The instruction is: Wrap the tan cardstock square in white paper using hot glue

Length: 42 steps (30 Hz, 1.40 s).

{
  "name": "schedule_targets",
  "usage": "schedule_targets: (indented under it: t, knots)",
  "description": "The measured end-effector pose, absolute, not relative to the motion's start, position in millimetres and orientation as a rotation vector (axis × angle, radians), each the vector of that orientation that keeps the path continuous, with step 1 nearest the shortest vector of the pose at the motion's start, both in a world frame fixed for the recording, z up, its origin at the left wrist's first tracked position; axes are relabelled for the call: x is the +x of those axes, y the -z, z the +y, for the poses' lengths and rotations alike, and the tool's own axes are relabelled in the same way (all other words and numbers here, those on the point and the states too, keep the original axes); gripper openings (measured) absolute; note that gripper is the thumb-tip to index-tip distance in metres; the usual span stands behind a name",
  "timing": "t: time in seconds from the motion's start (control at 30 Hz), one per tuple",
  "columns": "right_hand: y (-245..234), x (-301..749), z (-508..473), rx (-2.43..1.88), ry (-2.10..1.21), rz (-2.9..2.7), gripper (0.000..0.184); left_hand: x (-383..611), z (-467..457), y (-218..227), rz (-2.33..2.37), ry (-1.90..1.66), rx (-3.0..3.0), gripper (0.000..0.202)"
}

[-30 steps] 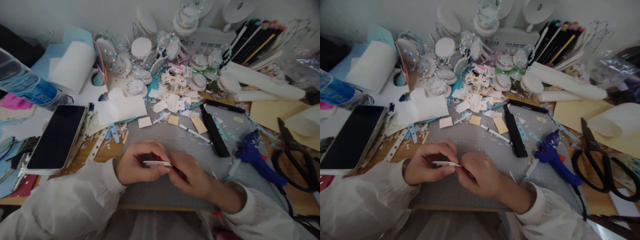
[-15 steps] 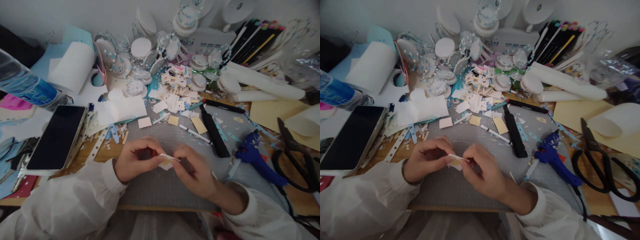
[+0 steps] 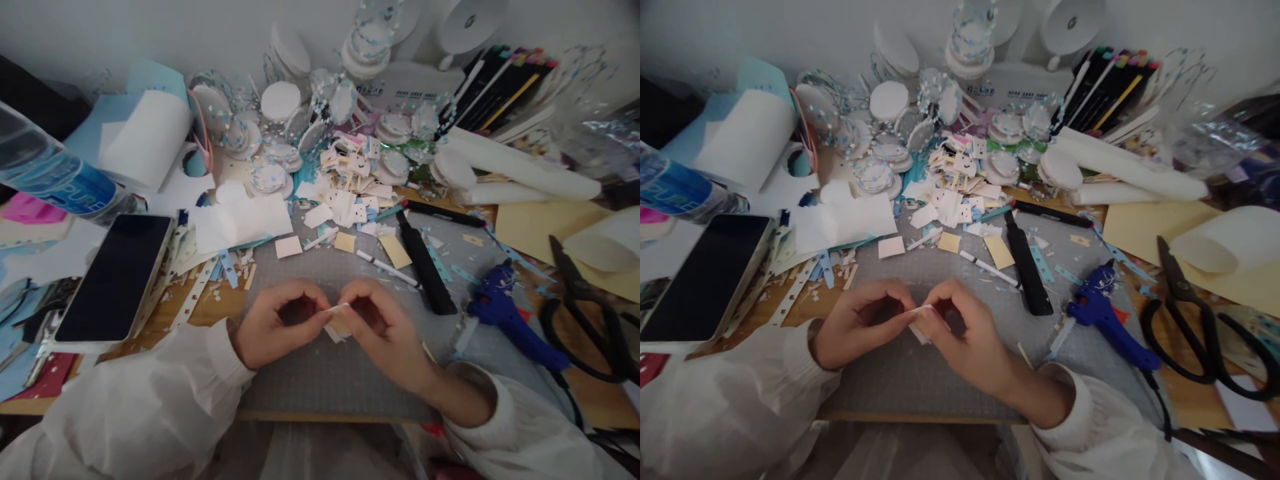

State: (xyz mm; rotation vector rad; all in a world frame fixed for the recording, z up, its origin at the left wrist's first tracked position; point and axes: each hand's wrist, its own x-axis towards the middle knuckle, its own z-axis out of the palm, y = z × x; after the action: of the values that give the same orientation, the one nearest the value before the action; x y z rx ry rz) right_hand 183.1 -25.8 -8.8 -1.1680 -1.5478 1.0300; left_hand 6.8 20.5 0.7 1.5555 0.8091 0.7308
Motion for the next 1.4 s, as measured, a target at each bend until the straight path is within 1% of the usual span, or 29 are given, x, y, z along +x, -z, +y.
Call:
schedule_targets:
  t: [0.23,0.3,0.43,0.63,0.8,0.93,1.03,1.13,1.3,1.4]
  knots:
    - [6.5,181.5,-22.6,-1.143,-1.163,-1.496,0.004,5.5,18.8,2.6,0.786,-0.727,1.548,0.008]
    - [5.9,181.5,-22.9,-1.122,-1.18,-1.488,0.001,5.2,18.7,3.9,0.794,-0.77,1.495,0.007]
    - [6.0,182.0,-22.9,-1.128,-1.172,-1.407,0.004,4.8,19.6,5.0,0.812,-0.888,1.351,0.007]
    - [2.4,183.1,-20.4,-1.166,-1.221,-1.316,0.007,4.0,21.6,3.9,0.807,-0.881,1.298,0.013]
    - [2.3,182.9,-19.3,-1.167,-1.342,-1.29,0.015,4.1,21.8,3.4,0.818,-0.861,1.282,0.018]
    - [7.2,186.7,-20.5,-1.08,-1.473,-1.173,0.016,4.1,22.4,0.9,0.845,-0.849,1.227,0.021]
    - [6.7,190.8,-20.8,-0.994,-1.513,-1.144,0.017,4.6,23.1,-1.1,0.878,-0.841,1.205,0.024]
    - [2.4,192.5,-18.9,-0.975,-1.517,-1.208,0.018,5.6,23.8,-1.3,0.891,-0.832,1.203,0.026]
    - [-2.6,191.9,-16.3,-1.08,-1.512,-1.314,0.019,6.2,24.4,1.8,0.881,-0.828,1.181,0.027]
    - [-13.2,199.4,-26.7,-1.159,-1.307,-1.435,0.016,6.2,24.2,2.8,0.89,-0.81,1.166,0.027]
